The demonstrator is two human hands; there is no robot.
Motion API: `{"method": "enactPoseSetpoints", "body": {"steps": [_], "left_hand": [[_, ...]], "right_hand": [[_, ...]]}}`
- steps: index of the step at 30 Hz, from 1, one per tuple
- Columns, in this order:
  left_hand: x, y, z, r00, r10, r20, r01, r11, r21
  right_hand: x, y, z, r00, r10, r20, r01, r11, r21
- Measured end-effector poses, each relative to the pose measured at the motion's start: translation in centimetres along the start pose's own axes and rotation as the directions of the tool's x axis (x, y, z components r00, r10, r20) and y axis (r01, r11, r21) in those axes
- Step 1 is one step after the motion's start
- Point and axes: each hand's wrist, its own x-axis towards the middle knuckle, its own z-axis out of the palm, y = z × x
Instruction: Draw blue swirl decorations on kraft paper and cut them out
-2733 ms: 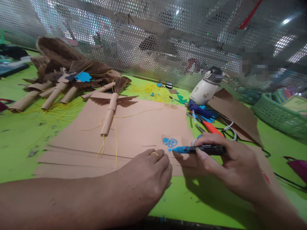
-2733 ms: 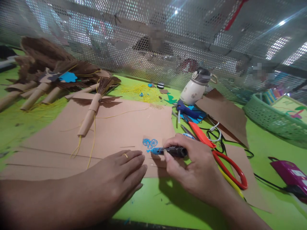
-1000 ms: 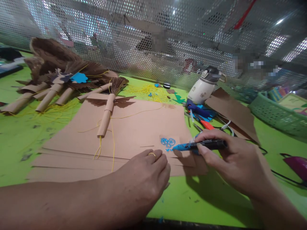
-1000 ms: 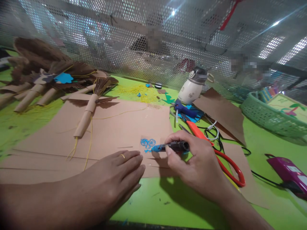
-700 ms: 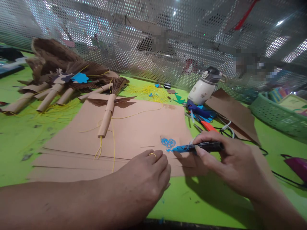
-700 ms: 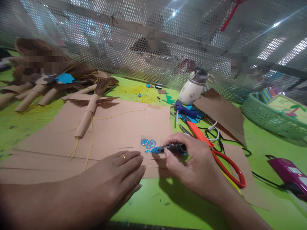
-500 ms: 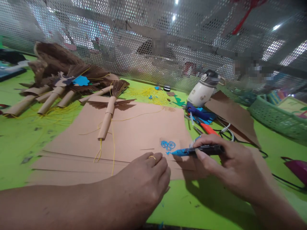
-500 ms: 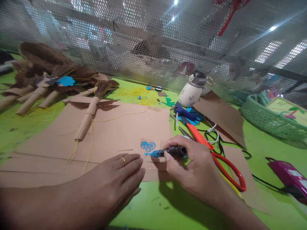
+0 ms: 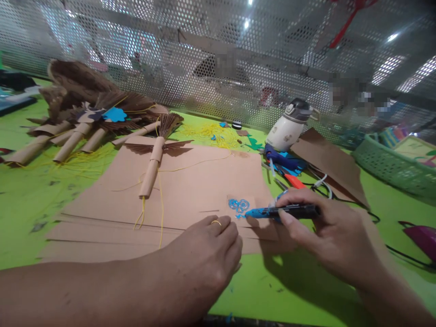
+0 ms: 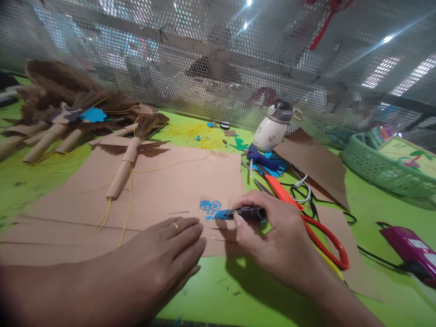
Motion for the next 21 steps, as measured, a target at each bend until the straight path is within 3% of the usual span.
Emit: {"method": "enactPoseSetpoints", "body": {"steps": [6, 11, 18, 21], "left_hand": [[0.08, 0.01, 0.24, 0.999, -0.034, -0.035, 0.034, 0.999, -0.007], [-0.04, -0.05, 0.27, 1.0, -0.011, -0.028, 0.011, 1.0, 0.002], [-0.08, 0.02, 0.55, 0.999, -0.018, -0.05, 0.018, 1.0, -0.005], [-0.07, -0.01, 0.61, 0.999, -0.019, -0.049, 0.018, 1.0, -0.023]], "right_hand": [[0.03, 0.5, -0.47, 0.987, -0.118, 0.104, 0.126, 0.989, -0.072], [-0.15, 0.6, -0.48, 0.984, -0.132, 0.123, 0.14, 0.988, -0.062], [0.05, 0.26, -0.48, 0.997, -0.07, 0.041, 0.071, 0.997, -0.017], [-0.23, 0.69, -0.7, 0.997, 0.01, -0.073, -0.016, 0.996, -0.086]]}}
